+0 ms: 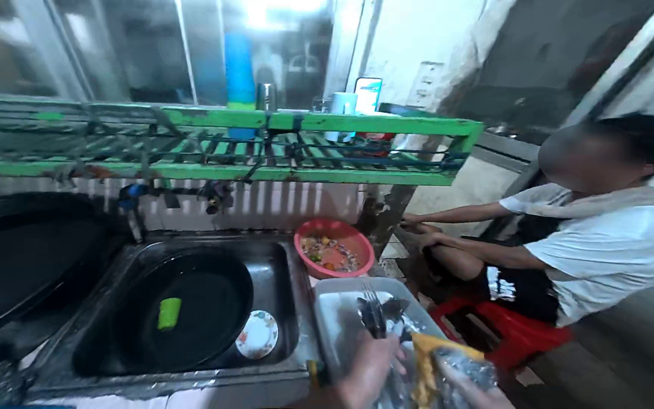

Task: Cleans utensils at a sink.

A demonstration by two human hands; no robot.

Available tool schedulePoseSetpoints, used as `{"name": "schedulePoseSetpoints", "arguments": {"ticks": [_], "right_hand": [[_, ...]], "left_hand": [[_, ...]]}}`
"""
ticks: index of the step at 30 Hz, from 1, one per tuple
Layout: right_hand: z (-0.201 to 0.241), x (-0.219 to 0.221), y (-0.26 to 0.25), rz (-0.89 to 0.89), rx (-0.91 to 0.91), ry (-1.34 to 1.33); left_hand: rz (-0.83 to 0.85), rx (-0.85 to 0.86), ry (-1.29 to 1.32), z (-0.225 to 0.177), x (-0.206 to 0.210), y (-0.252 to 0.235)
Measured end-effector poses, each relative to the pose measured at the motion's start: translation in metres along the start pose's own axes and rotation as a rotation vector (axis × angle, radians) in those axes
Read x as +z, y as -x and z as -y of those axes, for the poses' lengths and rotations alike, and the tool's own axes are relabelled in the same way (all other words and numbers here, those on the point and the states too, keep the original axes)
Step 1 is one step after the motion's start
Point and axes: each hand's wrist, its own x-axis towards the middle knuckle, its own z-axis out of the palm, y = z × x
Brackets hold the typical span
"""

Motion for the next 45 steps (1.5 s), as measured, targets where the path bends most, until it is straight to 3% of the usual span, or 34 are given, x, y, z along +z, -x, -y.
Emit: {"name": "schedulePoseSetpoints", "arguments": {"ticks": [5,9,14,18,22,25,29,33,37,40,43,45], "right_hand": [[0.030,0.021,-0.019,-0.022,0.029,-0.322],[0.035,0.024,-0.037,-0.084,0.124,-0.521],[0.028,0.005,-0.041,0.213,0.263,-0.636],[0.031,-0.003,-0.047,0.166,0.148,-0.507],[0.018,-0.024,-0.046,0.167,0.090,-0.390],[0.024,0.004,-0.016,0.112,0.104,0.012],[0.020,0.028,-0.030,0.073,-0.001,0.529],[0.004,0.039,-0.034,-0.065,-0.138,0.499],[-0.006,0.036,-0.034,0.071,-0.133,0.498],[0.005,0.027,-0.054,-0.038,-0.185,0.584],[0.013,0.019,-0.068,-0.246,-0.183,0.369],[0.013,0.013,-0.069,-0.230,-0.083,0.199]], "left_hand": [[0.014,-0.029,-0.266,-0.001,0.005,0.027],[0.017,-0.043,-0.042,0.004,-0.005,0.022],[0.246,-0.272,0.098,0.002,-0.013,0.018],[0.301,-0.276,0.150,0.008,-0.013,0.013],[0.081,-0.169,0.143,0.011,-0.017,0.000],[-0.088,-0.133,-0.003,0.008,-0.008,0.005],[-0.105,-0.175,-0.233,0.004,-0.004,0.013],[-0.142,-0.145,-0.226,0.006,-0.003,0.011],[-0.185,-0.150,-0.232,0.005,-0.005,0.011],[-0.189,-0.170,-0.240,0.007,-0.004,0.008],[-0.200,-0.190,-0.174,0.009,-0.006,0.003],[-0.182,-0.180,-0.082,0.010,-0.007,0.005]]}}
